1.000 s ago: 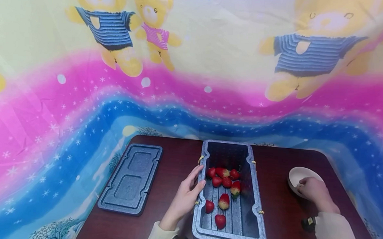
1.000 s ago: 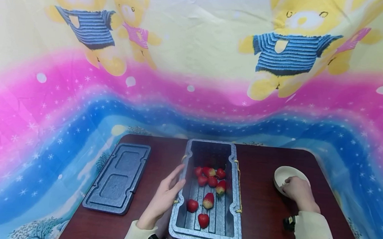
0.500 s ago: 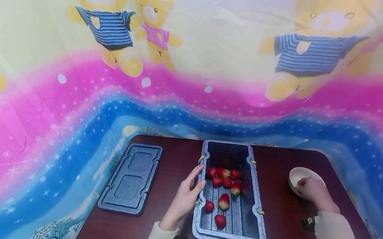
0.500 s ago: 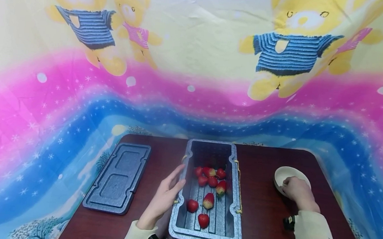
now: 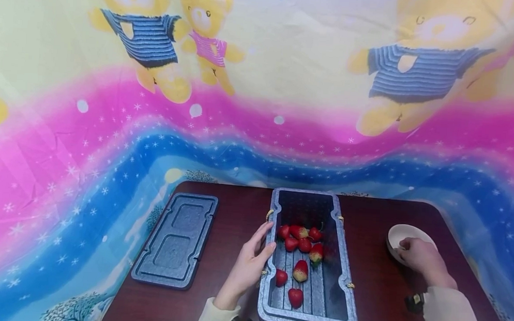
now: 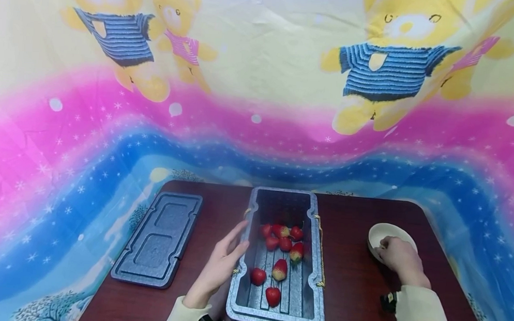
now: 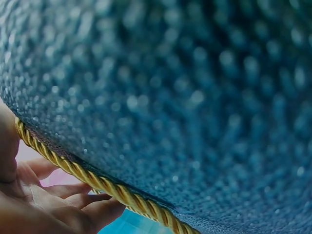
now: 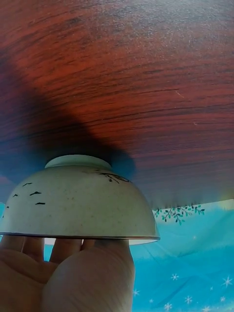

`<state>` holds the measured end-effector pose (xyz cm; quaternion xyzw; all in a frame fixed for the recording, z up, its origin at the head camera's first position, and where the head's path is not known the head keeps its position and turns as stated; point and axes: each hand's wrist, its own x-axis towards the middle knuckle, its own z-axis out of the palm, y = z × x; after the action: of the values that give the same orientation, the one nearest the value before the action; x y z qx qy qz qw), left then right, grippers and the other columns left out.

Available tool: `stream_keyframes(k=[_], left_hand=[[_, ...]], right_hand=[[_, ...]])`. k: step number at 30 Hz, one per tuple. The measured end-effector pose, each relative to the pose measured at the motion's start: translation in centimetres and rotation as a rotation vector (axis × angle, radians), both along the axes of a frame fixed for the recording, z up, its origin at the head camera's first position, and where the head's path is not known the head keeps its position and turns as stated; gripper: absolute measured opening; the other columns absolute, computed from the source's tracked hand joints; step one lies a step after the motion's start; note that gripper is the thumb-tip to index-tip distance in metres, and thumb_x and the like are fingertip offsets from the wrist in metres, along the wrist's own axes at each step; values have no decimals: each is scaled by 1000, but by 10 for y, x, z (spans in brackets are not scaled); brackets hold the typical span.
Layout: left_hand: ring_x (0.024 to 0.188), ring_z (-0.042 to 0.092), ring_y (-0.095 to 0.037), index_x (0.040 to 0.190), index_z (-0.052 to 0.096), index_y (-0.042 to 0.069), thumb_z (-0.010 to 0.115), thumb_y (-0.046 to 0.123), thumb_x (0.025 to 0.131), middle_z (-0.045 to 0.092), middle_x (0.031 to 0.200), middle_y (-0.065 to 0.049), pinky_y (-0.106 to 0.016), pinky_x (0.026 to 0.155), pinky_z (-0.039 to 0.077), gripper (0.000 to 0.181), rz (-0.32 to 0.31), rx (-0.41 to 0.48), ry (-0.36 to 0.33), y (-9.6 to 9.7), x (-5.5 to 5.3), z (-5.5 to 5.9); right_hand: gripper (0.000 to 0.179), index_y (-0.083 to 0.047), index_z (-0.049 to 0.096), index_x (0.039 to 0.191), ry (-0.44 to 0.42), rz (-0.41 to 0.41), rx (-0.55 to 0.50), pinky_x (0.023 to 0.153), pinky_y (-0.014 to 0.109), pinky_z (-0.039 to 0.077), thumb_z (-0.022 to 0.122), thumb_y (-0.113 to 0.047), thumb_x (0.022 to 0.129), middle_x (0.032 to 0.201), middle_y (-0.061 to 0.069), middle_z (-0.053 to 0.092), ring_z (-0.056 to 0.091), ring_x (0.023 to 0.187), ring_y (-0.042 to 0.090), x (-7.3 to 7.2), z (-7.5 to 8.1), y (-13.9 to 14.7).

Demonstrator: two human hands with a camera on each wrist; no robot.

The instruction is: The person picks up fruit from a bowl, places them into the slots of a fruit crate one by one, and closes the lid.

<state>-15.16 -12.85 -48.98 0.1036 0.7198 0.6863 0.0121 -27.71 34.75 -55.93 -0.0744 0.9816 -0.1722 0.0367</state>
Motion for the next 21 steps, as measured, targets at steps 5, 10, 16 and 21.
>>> stream_keyframes(k=[5, 10, 16, 21], left_hand=[[150, 28, -29, 156, 40, 17, 56, 22, 105, 23, 167, -11, -47, 116, 31, 54, -2, 3, 3, 0, 0, 0], [150, 27, -28, 156, 40, 17, 56, 20, 105, 22, 167, -11, -46, 117, 30, 54, -6, 8, 4, 0, -1, -1], [150, 28, -27, 156, 40, 18, 55, 18, 105, 23, 167, -10, -46, 117, 30, 53, -6, 8, 3, -1, -1, -2], [150, 29, -26, 156, 40, 17, 56, 21, 105, 24, 166, -9, -45, 117, 31, 54, -9, 12, 7, -1, -1, -2]], right_hand=[[27, 3, 72, 101, 28, -15, -23, 74, 57, 52, 71, -22, 91, 90, 19, 72, 64, 76, 29, -1, 2, -2], [30, 5, 71, 102, 45, -29, -38, 73, 57, 51, 71, -23, 91, 92, 21, 71, 64, 78, 32, -1, 6, -3], [37, 6, 69, 111, 21, -57, -56, 71, 58, 52, 70, -27, 93, 96, 23, 71, 63, 80, 34, 3, 15, -7], [44, 8, 66, 118, 9, -90, -60, 70, 59, 51, 69, -29, 94, 104, 30, 69, 64, 82, 39, 6, 20, -10]])
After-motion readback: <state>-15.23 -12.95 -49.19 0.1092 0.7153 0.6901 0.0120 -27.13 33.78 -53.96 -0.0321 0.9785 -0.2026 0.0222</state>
